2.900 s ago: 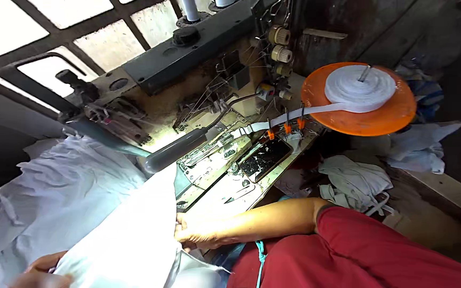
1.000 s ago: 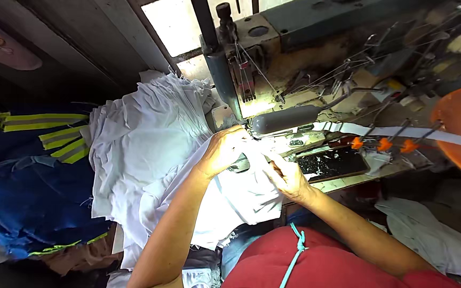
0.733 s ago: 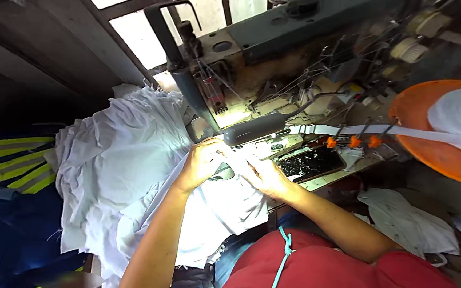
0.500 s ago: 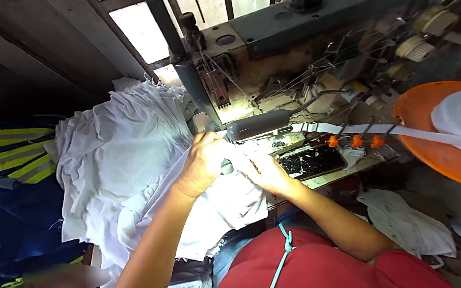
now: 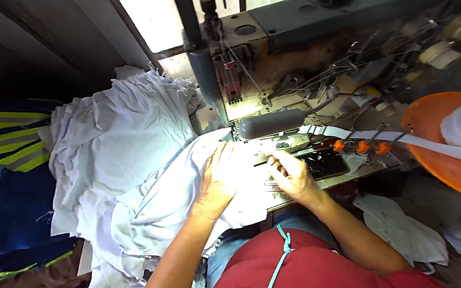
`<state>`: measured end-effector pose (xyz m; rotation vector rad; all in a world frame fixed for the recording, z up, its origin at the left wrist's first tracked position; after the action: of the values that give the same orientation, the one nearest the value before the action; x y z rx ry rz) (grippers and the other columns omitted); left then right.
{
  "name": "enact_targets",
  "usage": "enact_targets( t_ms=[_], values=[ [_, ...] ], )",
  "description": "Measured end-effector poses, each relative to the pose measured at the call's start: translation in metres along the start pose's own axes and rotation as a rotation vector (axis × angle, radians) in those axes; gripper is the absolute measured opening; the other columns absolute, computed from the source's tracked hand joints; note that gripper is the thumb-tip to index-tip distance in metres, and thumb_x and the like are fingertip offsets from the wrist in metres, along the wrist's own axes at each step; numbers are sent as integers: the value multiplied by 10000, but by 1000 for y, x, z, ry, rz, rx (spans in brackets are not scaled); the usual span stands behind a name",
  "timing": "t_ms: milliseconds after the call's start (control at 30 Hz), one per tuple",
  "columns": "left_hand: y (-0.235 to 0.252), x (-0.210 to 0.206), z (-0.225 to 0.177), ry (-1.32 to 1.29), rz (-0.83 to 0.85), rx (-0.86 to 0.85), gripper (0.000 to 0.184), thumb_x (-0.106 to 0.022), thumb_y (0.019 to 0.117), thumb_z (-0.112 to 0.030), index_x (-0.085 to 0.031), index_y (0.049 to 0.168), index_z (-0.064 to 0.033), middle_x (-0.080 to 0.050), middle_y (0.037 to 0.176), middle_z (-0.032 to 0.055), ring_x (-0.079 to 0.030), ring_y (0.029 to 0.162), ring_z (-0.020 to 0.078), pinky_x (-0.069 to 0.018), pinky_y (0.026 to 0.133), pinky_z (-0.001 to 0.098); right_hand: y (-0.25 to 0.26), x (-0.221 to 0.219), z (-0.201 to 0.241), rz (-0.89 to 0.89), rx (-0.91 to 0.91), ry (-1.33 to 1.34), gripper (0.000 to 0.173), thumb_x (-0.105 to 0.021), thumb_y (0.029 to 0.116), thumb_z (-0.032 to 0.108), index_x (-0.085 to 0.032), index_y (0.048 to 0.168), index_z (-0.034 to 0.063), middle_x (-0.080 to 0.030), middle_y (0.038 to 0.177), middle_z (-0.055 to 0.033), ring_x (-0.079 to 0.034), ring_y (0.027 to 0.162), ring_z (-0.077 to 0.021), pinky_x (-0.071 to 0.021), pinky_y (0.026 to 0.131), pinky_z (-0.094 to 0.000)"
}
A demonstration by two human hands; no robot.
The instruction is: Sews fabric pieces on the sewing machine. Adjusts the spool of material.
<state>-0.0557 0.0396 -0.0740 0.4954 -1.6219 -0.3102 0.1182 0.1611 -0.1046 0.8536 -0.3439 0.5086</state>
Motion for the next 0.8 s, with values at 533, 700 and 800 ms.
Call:
enact_targets(
  t_ms=[533,700,800],
  values=[
    [105,1,-73,-46,211,-76,248,-596,1022,-159,-731,1072,43,-701,1121,239,-671,1078,416,-515,933,563,-53,-10,-6,161,66,-113,153,-604,965,61,-745,936,9,-724,977,-145,-703,978,-286,-571,888,-373],
    [97,-27,-56,-133,-20,-94,199,-629,959,-142,-746,935,17,-695,993,204,-672,1027,401,-525,891,570,-65,-26,-18,180,144,-240,140,-600,946,17,-735,983,19,-728,1033,-144,-705,1027,-293,-577,908,-394],
    [97,-23,-51,-133,-2,-140,199,-627,978,-152,-747,972,8,-698,1013,206,-672,1034,409,-521,892,575,-65,-32,-20,154,164,-310,126,-609,941,23,-735,943,31,-725,996,-133,-705,974,-291,-581,817,-406]
  ],
)
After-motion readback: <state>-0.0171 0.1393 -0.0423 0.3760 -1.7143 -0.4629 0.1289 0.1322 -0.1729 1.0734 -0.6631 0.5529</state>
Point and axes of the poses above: each hand's wrist, its own y-axis towards the middle knuckle, its own x-axis out of the back of the hand, z = x × y, the point moved 1 cm from there along y, towards the middle knuckle
